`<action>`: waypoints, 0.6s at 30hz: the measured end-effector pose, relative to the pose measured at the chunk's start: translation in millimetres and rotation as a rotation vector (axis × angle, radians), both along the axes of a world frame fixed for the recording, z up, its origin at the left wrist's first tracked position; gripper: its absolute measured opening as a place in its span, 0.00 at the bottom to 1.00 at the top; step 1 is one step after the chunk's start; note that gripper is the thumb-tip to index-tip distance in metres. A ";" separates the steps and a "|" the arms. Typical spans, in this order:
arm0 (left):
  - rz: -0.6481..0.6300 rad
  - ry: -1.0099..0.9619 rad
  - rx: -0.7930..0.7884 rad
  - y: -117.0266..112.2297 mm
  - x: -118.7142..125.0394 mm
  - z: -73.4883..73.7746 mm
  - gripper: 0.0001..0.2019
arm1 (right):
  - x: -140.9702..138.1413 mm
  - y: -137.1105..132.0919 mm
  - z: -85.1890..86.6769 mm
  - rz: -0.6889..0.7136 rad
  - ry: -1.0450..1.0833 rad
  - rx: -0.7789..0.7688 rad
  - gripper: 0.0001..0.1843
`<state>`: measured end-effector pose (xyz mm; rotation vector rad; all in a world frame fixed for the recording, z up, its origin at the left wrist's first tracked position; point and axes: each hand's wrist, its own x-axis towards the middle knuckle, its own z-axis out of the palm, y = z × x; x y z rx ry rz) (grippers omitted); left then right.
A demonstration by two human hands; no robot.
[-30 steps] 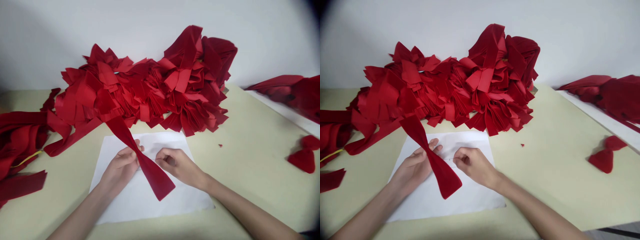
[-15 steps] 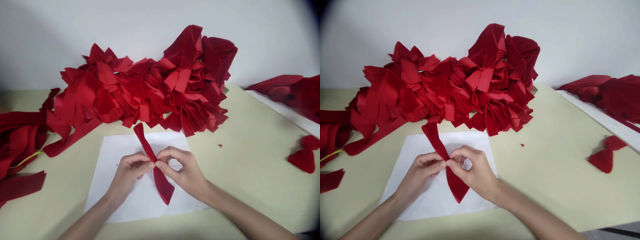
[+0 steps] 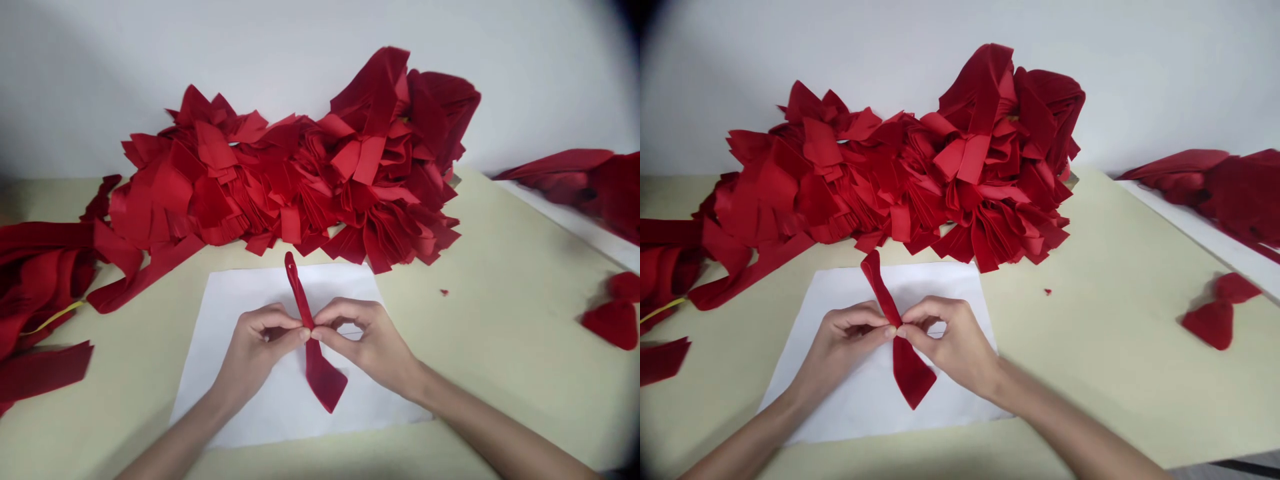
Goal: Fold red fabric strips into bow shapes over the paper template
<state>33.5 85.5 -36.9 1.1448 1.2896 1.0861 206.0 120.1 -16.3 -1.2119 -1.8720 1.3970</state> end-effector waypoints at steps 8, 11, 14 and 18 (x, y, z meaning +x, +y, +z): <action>-0.122 0.165 0.117 -0.8 -6.5 -0.5 0.06 | 0.7 0.0 -2.2 0.018 -0.012 -0.043 0.07; -0.128 0.154 0.101 -0.9 -6.3 -1.5 0.06 | 0.0 -0.7 -2.2 0.024 -0.024 -0.067 0.07; -0.126 0.146 0.076 -0.8 -5.5 -2.2 0.05 | -0.2 -0.7 -2.4 0.048 -0.051 -0.091 0.08; -0.122 0.127 0.048 -0.6 -4.3 -0.5 0.07 | 0.0 1.2 -2.5 0.066 -0.076 -0.119 0.07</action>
